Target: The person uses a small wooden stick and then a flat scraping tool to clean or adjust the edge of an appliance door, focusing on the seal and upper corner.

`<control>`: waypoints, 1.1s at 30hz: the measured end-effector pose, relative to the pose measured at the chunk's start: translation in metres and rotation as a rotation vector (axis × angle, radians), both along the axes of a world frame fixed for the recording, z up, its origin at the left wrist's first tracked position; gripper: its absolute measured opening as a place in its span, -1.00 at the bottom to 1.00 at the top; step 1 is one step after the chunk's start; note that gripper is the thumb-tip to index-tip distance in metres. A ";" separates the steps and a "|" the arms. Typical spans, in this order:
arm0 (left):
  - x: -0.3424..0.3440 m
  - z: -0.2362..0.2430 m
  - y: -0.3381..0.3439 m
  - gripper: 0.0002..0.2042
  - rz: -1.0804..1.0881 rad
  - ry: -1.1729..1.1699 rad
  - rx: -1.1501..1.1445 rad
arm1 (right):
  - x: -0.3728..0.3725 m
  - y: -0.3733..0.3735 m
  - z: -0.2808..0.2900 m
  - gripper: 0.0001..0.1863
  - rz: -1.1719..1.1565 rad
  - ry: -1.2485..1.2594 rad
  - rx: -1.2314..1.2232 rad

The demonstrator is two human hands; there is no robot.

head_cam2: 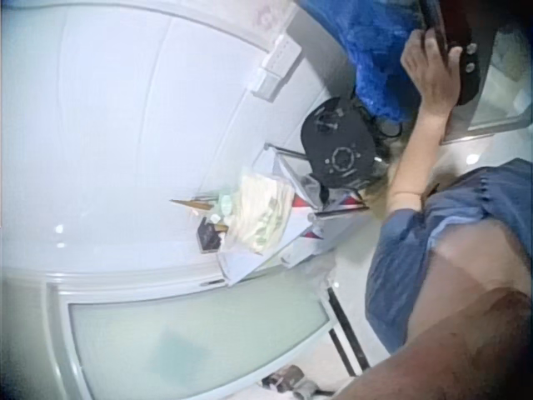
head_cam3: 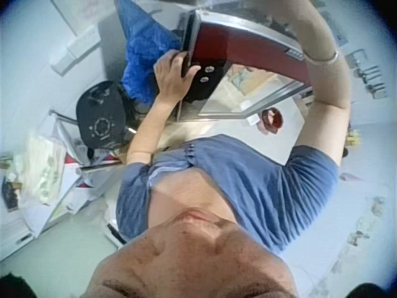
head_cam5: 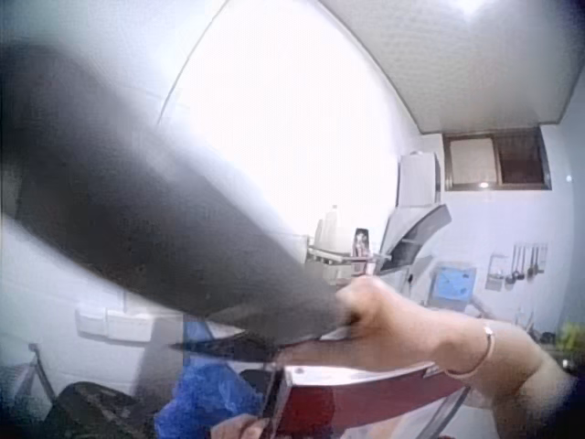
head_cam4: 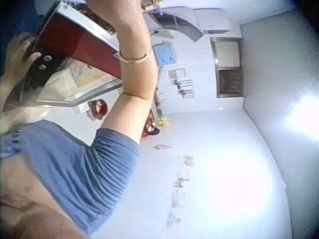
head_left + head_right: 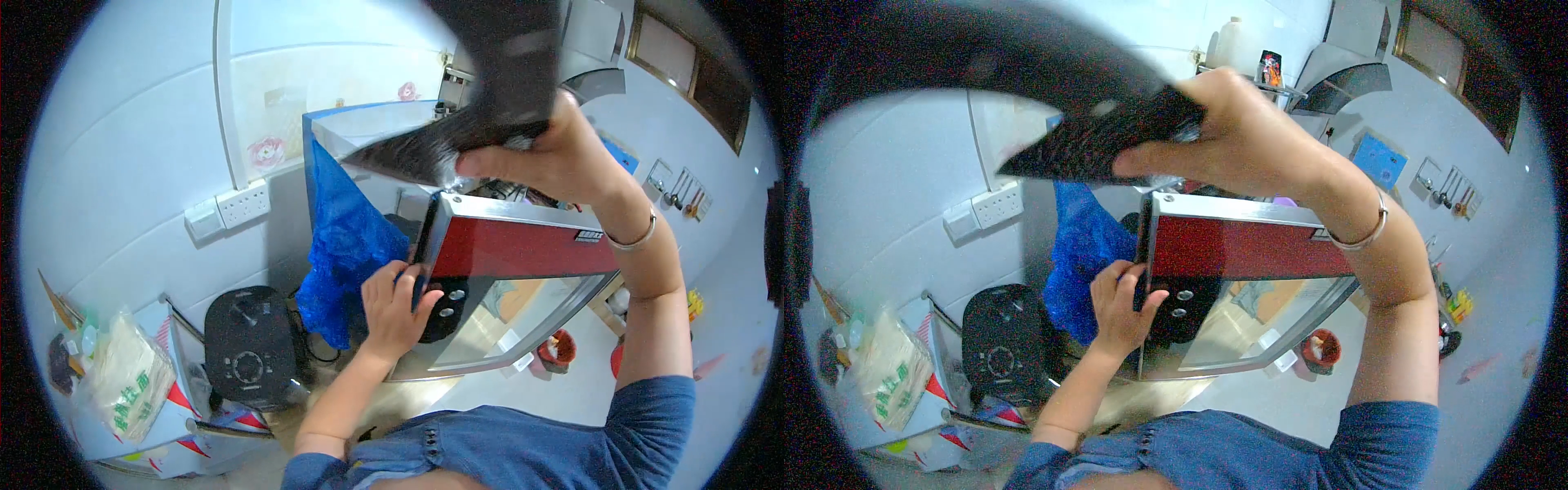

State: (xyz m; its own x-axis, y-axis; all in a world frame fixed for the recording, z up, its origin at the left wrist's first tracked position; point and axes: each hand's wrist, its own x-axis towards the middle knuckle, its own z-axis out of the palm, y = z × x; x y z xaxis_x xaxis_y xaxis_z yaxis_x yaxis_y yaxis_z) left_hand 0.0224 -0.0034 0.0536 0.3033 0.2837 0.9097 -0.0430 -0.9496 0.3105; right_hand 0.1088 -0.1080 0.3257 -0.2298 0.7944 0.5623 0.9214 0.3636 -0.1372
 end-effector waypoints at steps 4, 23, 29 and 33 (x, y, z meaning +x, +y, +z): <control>-0.004 0.007 0.006 -0.58 -0.029 0.011 0.029 | -0.015 0.024 0.009 -0.76 -0.014 -0.114 -0.212; -0.170 0.144 -0.011 -0.55 0.664 0.180 0.200 | -0.049 0.057 -0.014 -0.78 0.088 -0.763 -0.310; -0.176 0.144 0.000 -0.59 0.590 0.206 0.328 | -0.050 0.051 -0.016 -0.78 0.094 -0.765 -0.293; -0.178 0.156 0.006 -0.59 0.548 0.198 0.401 | -0.046 0.047 -0.017 -0.79 0.083 -0.741 -0.212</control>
